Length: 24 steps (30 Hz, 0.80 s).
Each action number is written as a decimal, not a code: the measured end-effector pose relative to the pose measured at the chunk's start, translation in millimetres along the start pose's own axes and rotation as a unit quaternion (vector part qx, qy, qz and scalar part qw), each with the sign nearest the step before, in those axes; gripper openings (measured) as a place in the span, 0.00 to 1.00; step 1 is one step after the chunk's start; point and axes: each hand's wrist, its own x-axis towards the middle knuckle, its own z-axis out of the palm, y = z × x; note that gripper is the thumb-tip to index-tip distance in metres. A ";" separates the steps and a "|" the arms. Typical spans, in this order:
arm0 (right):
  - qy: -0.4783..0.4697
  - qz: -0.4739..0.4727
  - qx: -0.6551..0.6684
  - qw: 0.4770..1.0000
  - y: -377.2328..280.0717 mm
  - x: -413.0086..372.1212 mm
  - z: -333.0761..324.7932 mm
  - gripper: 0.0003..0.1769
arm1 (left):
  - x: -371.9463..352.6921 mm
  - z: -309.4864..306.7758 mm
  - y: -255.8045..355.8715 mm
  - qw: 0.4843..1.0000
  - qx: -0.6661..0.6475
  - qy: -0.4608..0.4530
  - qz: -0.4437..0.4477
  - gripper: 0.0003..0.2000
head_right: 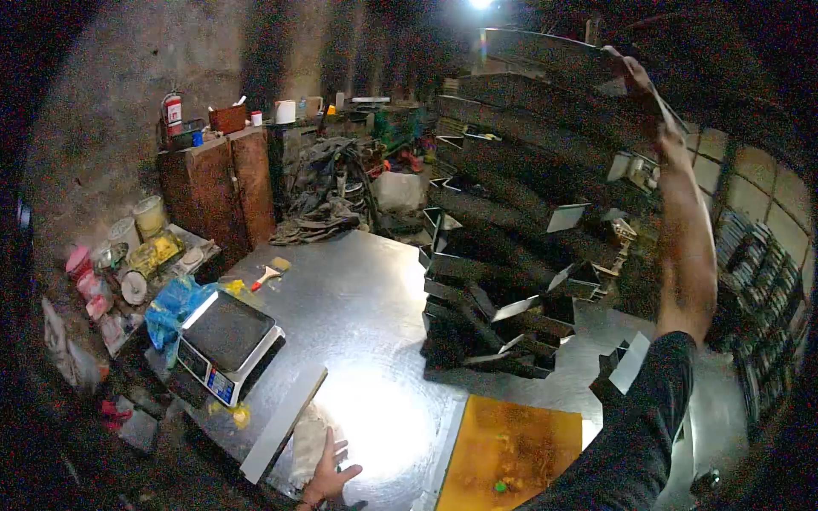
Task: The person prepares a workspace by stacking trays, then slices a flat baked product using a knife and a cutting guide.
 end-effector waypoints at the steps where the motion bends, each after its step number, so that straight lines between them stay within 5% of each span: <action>1: 0.010 -0.008 0.003 1.000 3.4 7.9 1.4 0.44 | 3.6 4.8 3.9 1.000 -0.009 -0.005 -0.028 0.61; 9: 0.054 -0.047 0.021 0.997 17.4 14.4 17.1 0.46 | 30.1 28.5 11.9 0.998 0.000 -0.049 -0.048 0.63; 24: 0.049 0.001 -0.069 0.996 15.4 -42.1 -14.3 0.30 | 9.3 20.9 -2.6 0.997 0.045 -0.049 0.037 0.55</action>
